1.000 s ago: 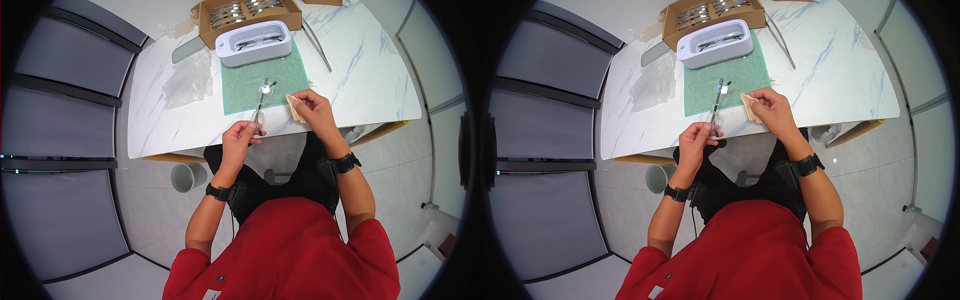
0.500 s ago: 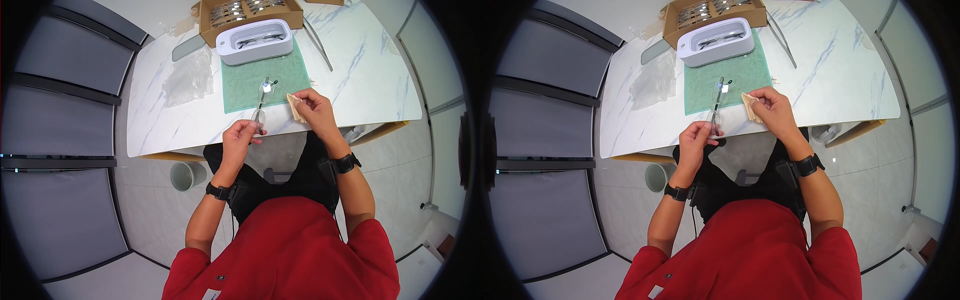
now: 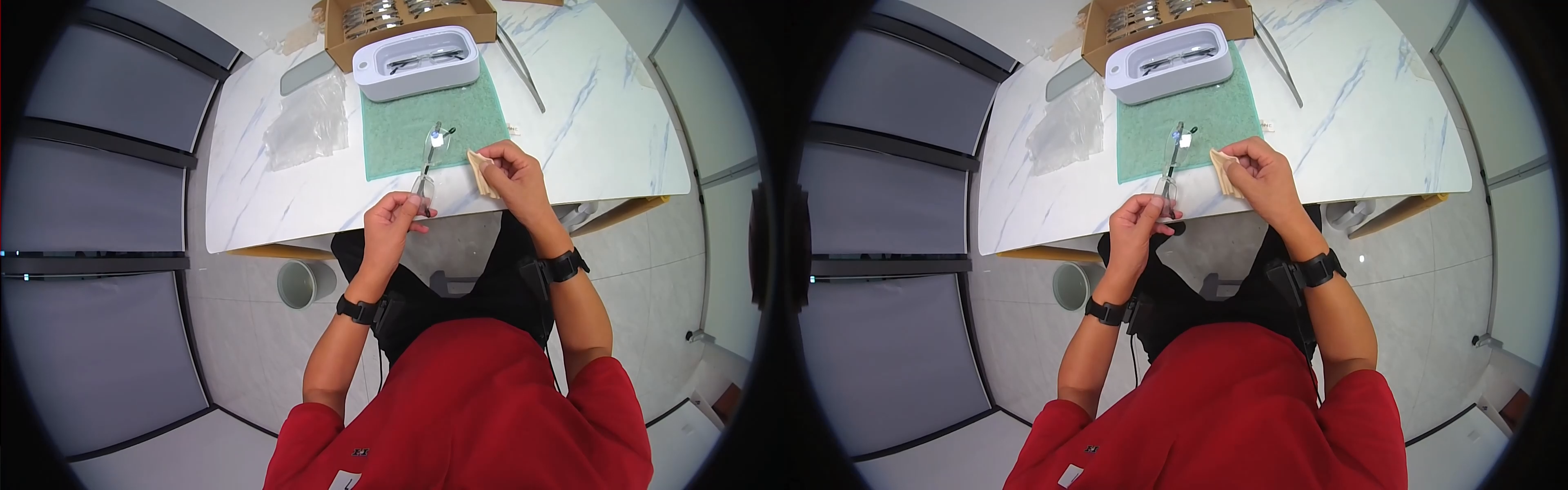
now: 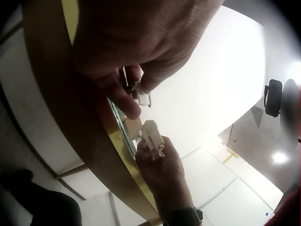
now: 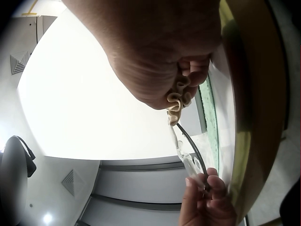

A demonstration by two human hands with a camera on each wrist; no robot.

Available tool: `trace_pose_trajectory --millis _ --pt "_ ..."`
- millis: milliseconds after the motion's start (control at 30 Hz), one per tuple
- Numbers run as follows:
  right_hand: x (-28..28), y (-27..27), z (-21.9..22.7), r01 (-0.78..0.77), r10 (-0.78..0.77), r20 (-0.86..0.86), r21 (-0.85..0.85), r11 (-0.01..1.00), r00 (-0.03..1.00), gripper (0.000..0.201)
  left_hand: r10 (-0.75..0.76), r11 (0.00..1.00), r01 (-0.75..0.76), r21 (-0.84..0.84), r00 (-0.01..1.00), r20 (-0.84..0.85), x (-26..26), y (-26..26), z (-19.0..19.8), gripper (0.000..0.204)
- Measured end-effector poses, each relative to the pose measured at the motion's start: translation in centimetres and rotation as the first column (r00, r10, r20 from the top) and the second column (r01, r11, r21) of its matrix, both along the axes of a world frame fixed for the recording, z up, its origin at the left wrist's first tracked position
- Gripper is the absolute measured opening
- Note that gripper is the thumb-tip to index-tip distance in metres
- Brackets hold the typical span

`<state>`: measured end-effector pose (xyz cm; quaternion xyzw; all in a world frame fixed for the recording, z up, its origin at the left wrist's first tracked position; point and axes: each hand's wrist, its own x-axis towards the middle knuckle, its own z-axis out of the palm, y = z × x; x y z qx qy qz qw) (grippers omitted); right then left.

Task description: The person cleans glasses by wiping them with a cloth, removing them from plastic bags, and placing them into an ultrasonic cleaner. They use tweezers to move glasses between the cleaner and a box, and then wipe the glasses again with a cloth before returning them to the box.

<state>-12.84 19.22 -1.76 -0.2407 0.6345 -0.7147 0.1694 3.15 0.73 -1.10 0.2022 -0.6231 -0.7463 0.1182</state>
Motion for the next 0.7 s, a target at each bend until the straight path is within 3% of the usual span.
trace_pose_trajectory --millis 700 --pt "0.27 -0.28 -0.25 0.035 -0.034 -0.076 0.014 0.999 0.997 0.014 -0.008 1.0 0.008 -0.016 1.0 -0.013 0.06 0.18 -0.38 0.019"
